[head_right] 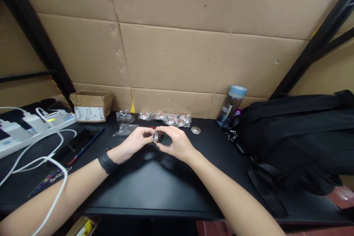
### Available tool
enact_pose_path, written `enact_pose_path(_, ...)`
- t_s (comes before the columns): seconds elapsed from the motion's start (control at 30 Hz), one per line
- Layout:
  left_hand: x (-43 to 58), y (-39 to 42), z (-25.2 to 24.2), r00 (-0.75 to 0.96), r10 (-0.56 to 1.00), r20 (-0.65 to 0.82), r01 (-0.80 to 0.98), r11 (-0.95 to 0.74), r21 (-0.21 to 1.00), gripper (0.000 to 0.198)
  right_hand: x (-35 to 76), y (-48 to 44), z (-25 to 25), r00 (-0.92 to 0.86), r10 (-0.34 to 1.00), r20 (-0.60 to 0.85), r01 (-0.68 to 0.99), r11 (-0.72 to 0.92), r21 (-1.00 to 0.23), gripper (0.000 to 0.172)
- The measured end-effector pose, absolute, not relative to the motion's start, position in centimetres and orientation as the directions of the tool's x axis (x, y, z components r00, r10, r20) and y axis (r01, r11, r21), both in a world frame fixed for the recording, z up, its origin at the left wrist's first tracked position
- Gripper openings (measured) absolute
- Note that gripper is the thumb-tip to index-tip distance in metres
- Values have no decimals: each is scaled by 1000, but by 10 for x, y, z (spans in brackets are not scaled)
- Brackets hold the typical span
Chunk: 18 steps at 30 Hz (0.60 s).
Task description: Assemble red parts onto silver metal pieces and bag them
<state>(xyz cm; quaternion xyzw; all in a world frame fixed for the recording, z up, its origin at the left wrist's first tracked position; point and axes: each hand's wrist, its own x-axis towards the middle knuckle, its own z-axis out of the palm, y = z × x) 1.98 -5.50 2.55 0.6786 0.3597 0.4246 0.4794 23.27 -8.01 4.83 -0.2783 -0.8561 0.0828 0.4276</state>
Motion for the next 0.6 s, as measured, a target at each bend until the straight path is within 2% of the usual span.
enact_pose_path(0.1,19,-55,27,387,876,287,111,-354,929,25,231,-81,46,-444,615,652,402,787,-469,49)
enact_pose_path(0.17,20,-55,27,378,868,323,124,-393,911,22,228,-82,44,-397,686,610,379,727,-572,51)
enact_pose_path(0.27,22,-54,25,314,877,363,169,-428,888,16,225,-83,41,-308,794,524,316,605,-731,50)
enact_pose_path(0.33,24,-54,23,276,890,364,187,-421,888,14,224,-81,39,-283,826,487,281,557,-781,51)
enact_pose_path(0.4,25,-55,22,281,910,304,158,-356,921,16,226,-79,38,-306,807,504,280,583,-763,56)
enact_pose_path(0.53,25,-56,20,354,926,129,7,-140,990,24,232,-75,41,-416,692,590,304,717,-627,59)
enact_pose_path(0.6,24,-56,20,380,918,116,-49,-106,993,27,234,-75,42,-446,655,610,310,753,-581,57)
